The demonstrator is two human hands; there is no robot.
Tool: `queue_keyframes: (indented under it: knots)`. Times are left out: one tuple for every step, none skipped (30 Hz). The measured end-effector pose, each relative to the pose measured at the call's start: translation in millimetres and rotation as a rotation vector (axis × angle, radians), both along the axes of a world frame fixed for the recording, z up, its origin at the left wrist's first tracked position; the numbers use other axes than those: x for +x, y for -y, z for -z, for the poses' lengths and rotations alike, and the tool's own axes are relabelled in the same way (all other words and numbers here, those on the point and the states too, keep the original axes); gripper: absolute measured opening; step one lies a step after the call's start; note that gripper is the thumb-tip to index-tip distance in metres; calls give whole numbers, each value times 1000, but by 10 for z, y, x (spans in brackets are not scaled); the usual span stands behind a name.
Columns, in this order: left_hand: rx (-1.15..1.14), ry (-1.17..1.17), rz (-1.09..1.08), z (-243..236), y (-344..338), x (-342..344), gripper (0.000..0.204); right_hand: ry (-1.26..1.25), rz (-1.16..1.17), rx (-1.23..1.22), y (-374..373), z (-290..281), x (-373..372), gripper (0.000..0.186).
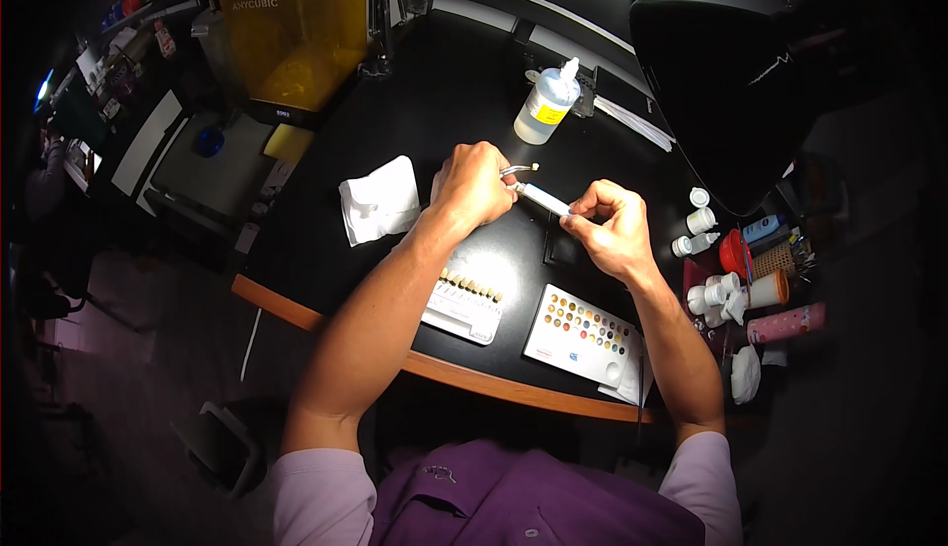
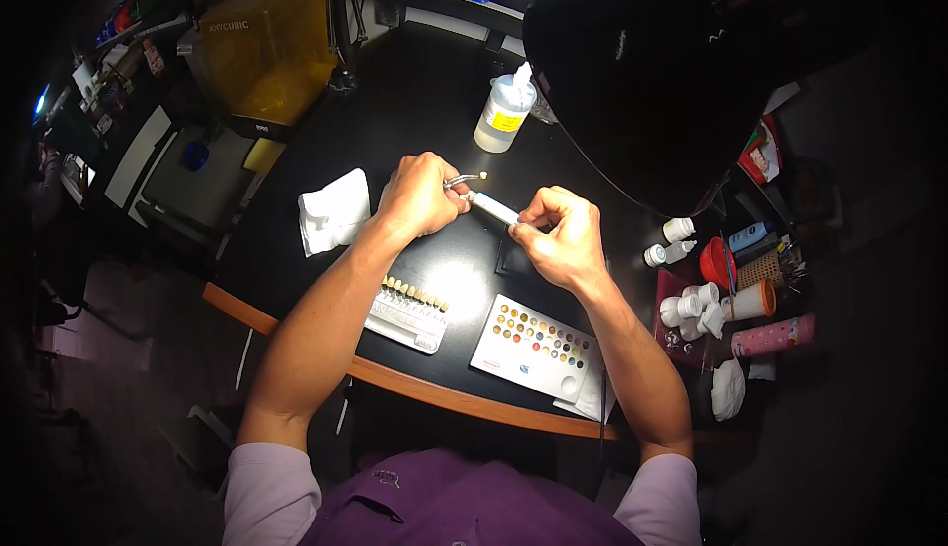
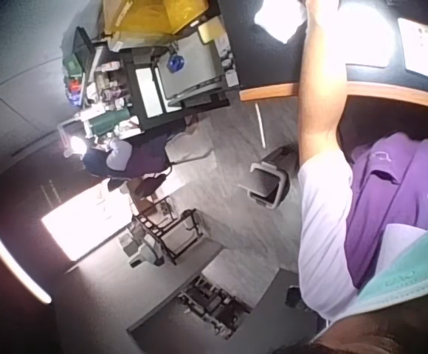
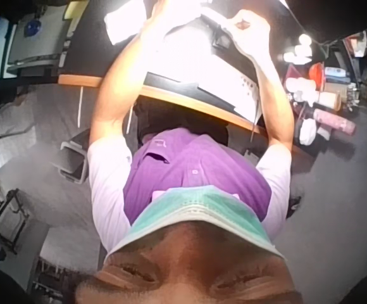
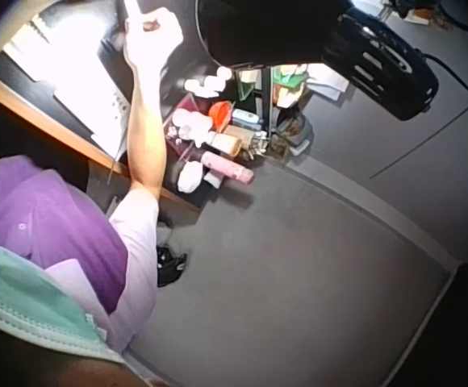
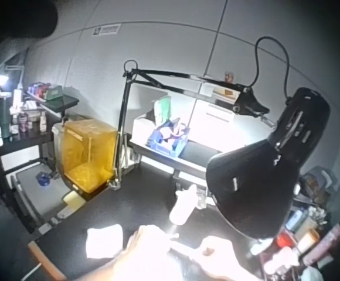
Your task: The person applies various colored stains to a dental crown using a fine brush. They pick up pigments from a color palette and paint the crown surface held in their hand, and later use a syringe to apply a substance to the crown.
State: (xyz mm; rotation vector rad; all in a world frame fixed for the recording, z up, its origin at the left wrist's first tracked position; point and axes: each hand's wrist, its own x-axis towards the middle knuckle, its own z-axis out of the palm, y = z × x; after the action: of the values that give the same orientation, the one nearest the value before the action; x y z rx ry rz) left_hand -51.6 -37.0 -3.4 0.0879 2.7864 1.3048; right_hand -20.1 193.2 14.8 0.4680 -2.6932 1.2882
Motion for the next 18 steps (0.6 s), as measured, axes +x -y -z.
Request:
queue_keyframes:
  knots:
    - [0, -1, 2, 8, 1, -4, 13, 22, 6, 10, -2, -9, 5, 16]
    - [5, -15, 4, 28, -1, -10, 14, 21, 9, 9, -5, -20, 16, 16]
    - [8, -30, 6, 62, 5, -21, 15, 39, 22, 20, -3, -34, 34, 16]
    - [6, -31, 8, 105, 16, -42, 15, 58, 35, 31, -4, -47, 52, 17]
    - [46, -81, -1, 144, 36, -72, 17, 57, 37, 28, -12, -56, 66, 17]
    - [86, -129, -4, 144, 57, -87, 19, 42, 32, 18, -36, -60, 92, 17]
    - [85, -135, -20, 133, 93, -120, 23, 27, 28, 7, -58, -66, 116, 17]
    - [132, -156, -21, 122, 161, -170, 23, 28, 35, 2, -76, -85, 141, 17]
    - [181, -176, -17, 141, 220, -214, 23, 20, 32, -6, -98, -105, 171, 17]
    - [175, -140, -63, 57, 289, -180, 23, 14, 24, -17, -101, -121, 201, 16]
    - [146, -153, -89, 73, 357, -211, 22, 17, 30, -25, -99, -138, 230, 16]
    - [97, -139, -101, 59, 400, -206, 21, 12, 11, -31, -99, -163, 253, 16]
    - [47, -125, -113, 45, 421, -202, 21, 8, -9, -36, -100, -179, 274, 16]
    - [41, -126, -109, 34, 419, -192, 21, 7, -6, -43, -100, -188, 296, 16]
    - [-8, -99, -113, 15, 419, -177, 20, 3, -19, -33, -100, -202, 314, 15]
    - [-56, -73, -118, -6, 421, -165, 19, -1, -33, -23, -100, -208, 327, 15]
    - [-62, -75, -119, -18, 433, -162, 19, -4, -35, -29, -103, -207, 336, 15]
    - [-55, -81, -156, -27, 449, -156, 19, -10, -41, -36, -110, -196, 348, 15]
